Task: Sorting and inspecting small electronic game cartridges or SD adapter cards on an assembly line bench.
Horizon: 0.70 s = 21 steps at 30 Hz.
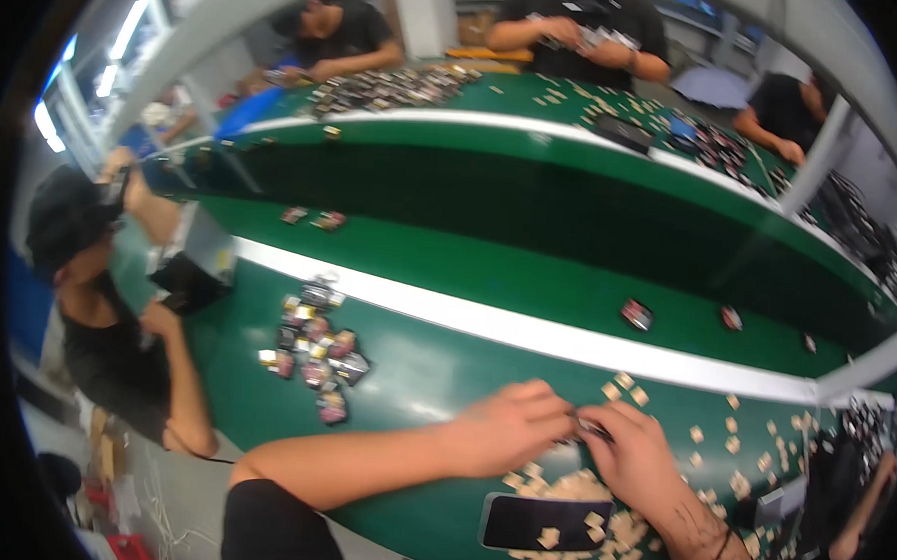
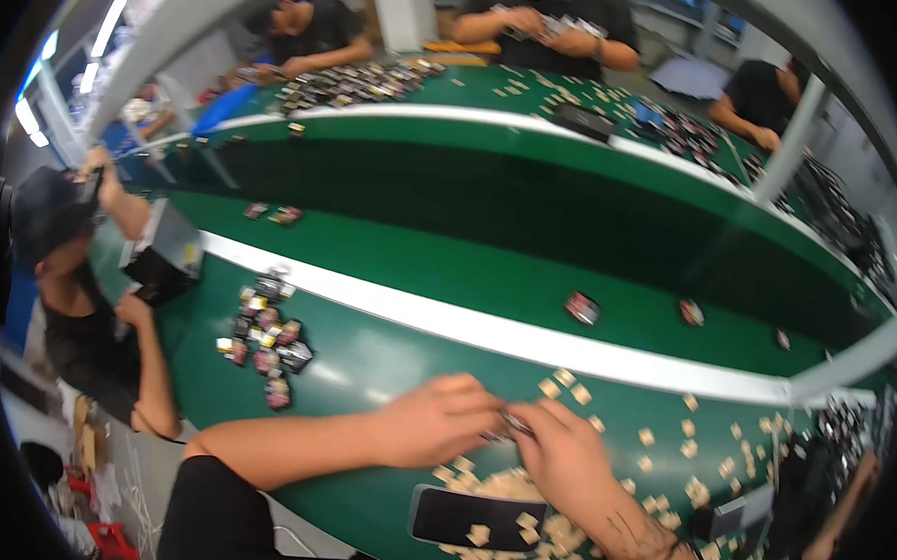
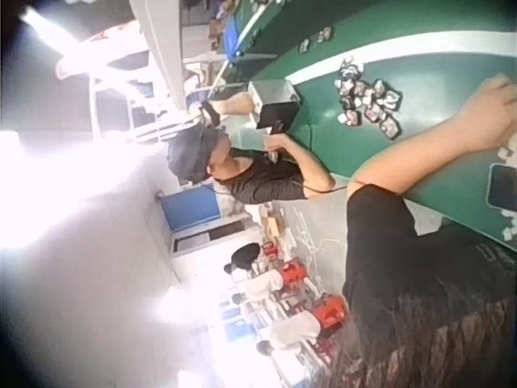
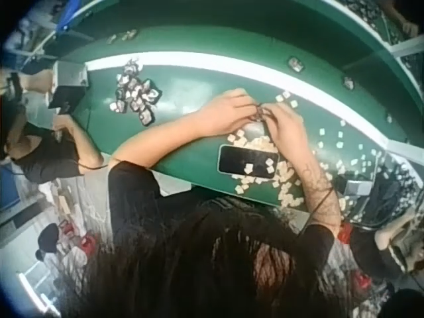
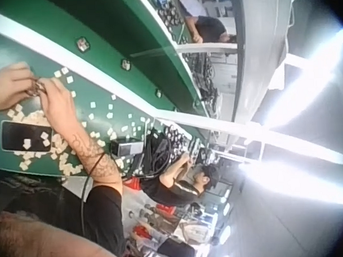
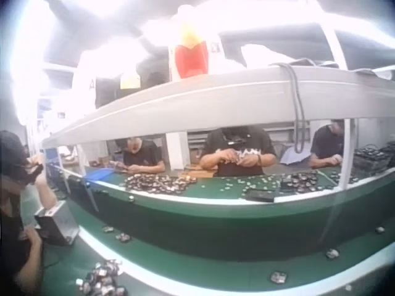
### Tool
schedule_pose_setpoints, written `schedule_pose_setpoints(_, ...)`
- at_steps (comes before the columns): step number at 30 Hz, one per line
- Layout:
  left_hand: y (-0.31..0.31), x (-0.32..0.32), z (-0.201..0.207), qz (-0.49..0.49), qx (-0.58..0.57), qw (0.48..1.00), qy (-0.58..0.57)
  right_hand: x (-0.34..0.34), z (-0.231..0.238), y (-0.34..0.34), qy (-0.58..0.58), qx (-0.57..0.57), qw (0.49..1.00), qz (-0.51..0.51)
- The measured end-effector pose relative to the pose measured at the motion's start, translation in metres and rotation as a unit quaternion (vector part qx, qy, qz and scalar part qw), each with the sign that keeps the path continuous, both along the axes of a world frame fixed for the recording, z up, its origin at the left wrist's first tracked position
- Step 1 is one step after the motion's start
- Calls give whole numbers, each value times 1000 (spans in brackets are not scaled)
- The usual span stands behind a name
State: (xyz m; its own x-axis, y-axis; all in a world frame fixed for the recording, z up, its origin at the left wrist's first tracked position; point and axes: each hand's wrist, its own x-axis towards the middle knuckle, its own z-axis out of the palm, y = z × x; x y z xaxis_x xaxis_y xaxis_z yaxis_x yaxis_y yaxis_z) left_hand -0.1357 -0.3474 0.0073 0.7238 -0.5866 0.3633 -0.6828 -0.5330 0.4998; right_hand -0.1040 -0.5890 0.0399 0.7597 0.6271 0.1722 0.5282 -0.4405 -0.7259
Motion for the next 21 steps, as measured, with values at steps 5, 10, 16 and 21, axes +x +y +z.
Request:
schedule_pose_setpoints(5, 2, 0, 7, 24, -10, 998, 49, 4, -11, 3, 35, 30, 999, -16)
schedule_pose_setpoints(10, -2, 1, 9, 31, -26, 997, 59, 3, -12, -3, 41, 14, 999, -21)
schedule_pose_setpoints(16, -4, -4, 8, 38, -27, 997, 54, -6, -15, -1, 59, 9, 997, -39)
schedule_pose_setpoints(21, -6, -3, 9, 36, -25, 998, 54, -6, -13, 7, 22, 6, 999, -48)
